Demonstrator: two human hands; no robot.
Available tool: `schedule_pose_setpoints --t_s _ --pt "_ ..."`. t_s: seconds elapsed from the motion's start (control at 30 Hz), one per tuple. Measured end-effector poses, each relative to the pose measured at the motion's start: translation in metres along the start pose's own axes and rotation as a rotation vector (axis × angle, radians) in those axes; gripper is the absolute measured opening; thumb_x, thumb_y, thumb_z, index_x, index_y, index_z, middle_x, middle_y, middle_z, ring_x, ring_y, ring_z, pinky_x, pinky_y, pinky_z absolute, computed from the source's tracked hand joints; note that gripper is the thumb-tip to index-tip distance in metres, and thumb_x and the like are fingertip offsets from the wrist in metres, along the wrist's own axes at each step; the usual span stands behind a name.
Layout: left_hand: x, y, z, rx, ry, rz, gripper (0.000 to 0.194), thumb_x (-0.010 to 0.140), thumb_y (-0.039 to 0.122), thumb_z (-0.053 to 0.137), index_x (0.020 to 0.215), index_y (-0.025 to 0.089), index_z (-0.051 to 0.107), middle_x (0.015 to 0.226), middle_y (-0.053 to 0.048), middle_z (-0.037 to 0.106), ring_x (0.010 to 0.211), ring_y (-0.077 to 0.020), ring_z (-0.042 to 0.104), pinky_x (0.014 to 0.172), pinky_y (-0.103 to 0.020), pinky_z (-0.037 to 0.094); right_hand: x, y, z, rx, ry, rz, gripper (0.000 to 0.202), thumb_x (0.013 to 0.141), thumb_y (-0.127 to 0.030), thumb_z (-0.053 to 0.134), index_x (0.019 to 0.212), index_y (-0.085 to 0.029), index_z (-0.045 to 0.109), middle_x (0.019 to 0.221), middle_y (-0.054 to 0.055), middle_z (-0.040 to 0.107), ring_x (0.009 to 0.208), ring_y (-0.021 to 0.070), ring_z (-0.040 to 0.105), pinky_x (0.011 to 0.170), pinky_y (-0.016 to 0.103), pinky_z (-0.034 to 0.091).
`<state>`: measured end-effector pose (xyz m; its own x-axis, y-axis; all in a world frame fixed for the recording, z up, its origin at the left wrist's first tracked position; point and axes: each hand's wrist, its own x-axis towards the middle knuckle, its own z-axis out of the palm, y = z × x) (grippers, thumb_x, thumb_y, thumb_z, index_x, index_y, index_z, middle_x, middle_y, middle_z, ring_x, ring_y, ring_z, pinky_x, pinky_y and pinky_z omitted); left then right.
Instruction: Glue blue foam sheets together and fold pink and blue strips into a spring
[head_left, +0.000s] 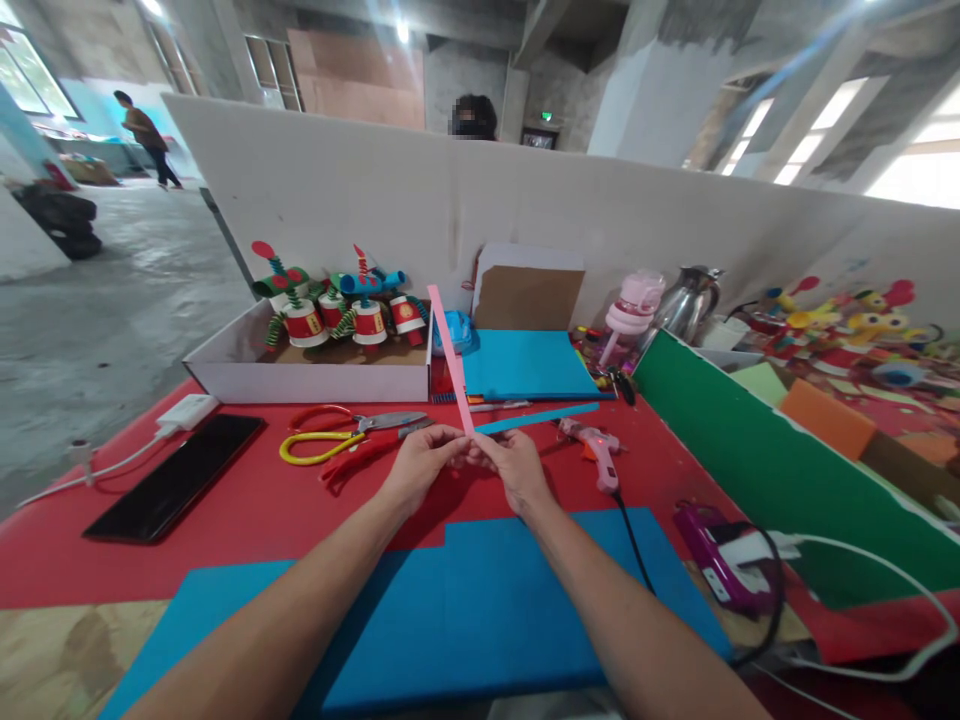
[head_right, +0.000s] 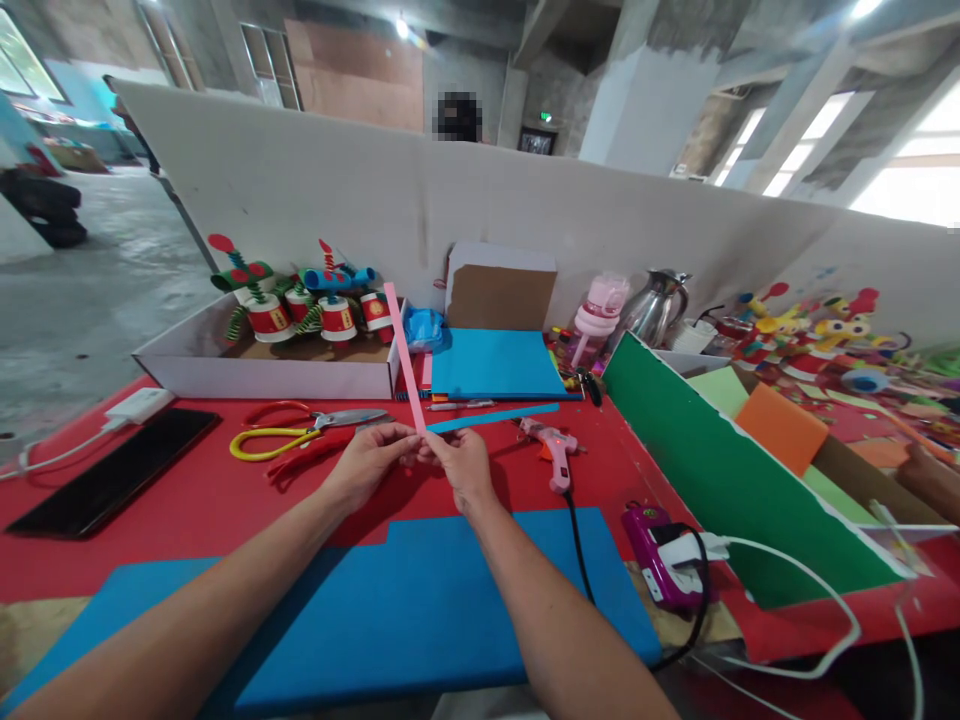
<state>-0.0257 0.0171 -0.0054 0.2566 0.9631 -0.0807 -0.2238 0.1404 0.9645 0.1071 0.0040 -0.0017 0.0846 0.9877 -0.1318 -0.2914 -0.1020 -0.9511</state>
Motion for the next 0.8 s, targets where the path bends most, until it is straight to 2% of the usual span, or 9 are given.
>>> schedule_pose_setpoints --t_s 0.2,0.37,0.57,0.7,0.8 --pt "0.0003 -0.0014 -0.0014 0.013 0.046 0.036 0.028 0.059 0.038 0.078 0.065 0.014 0.067 0.059 -0.002 0.064 0.051 -0.0086 0.05 0.05 -0.021 0.041 -0.0011 0.001 -0.0003 -0.066 -0.043 -0.018 0.026 0.059 -0.04 0.077 0.059 -0.016 0.066 0.057 0.001 0.064 0.053 0.0129 0.061 0.061 0.028 0.052" --pt "0.0008 -0.0014 -0.0027 -0.029 0.038 0.038 0.024 0.06 0.035 0.077 0.063 0.014 0.066 0.056 -0.002 0.064 0.051 -0.0086 0.05 0.052 -0.021 0.04 -0.0007 -0.0002 -0.0017 -0.076 -0.111 -0.053 0.019 0.059 -0.032 0.077 0.064 -0.017 0.067 0.059 -0.001 0.064 0.056 0.0118 0.058 0.062 0.026 0.05" --pt "0.0019 -0.0014 -0.0041 -0.042 0.05 0.016 0.026 0.057 0.035 0.078 0.064 0.013 0.066 0.057 -0.002 0.062 0.05 -0.0085 0.049 0.049 -0.021 0.039 0.0042 0.0056 -0.0024 0.103 -0.113 0.018 0.029 0.054 -0.04 0.079 0.066 -0.017 0.065 0.061 0.0 0.064 0.058 0.0128 0.059 0.067 0.031 0.052" --pt "0.0021 -0.0013 -0.0037 -0.028 0.053 0.024 0.025 0.057 0.035 0.077 0.062 0.014 0.065 0.054 -0.001 0.061 0.048 -0.0087 0.047 0.048 -0.021 0.038 0.0033 0.0069 -0.0007 0.096 -0.11 0.022 0.032 0.052 -0.039 0.082 0.063 -0.017 0.062 0.058 -0.001 0.062 0.055 0.0116 0.058 0.065 0.03 0.052" --pt "0.0023 -0.0015 -0.0033 0.005 0.053 0.033 0.025 0.057 0.035 0.077 0.06 0.014 0.064 0.052 -0.001 0.06 0.048 -0.0083 0.048 0.049 -0.021 0.037 0.0012 0.0066 0.0 0.059 -0.124 0.011 0.033 0.055 -0.04 0.081 0.067 -0.018 0.06 0.058 -0.003 0.062 0.055 0.0109 0.057 0.064 0.028 0.051"
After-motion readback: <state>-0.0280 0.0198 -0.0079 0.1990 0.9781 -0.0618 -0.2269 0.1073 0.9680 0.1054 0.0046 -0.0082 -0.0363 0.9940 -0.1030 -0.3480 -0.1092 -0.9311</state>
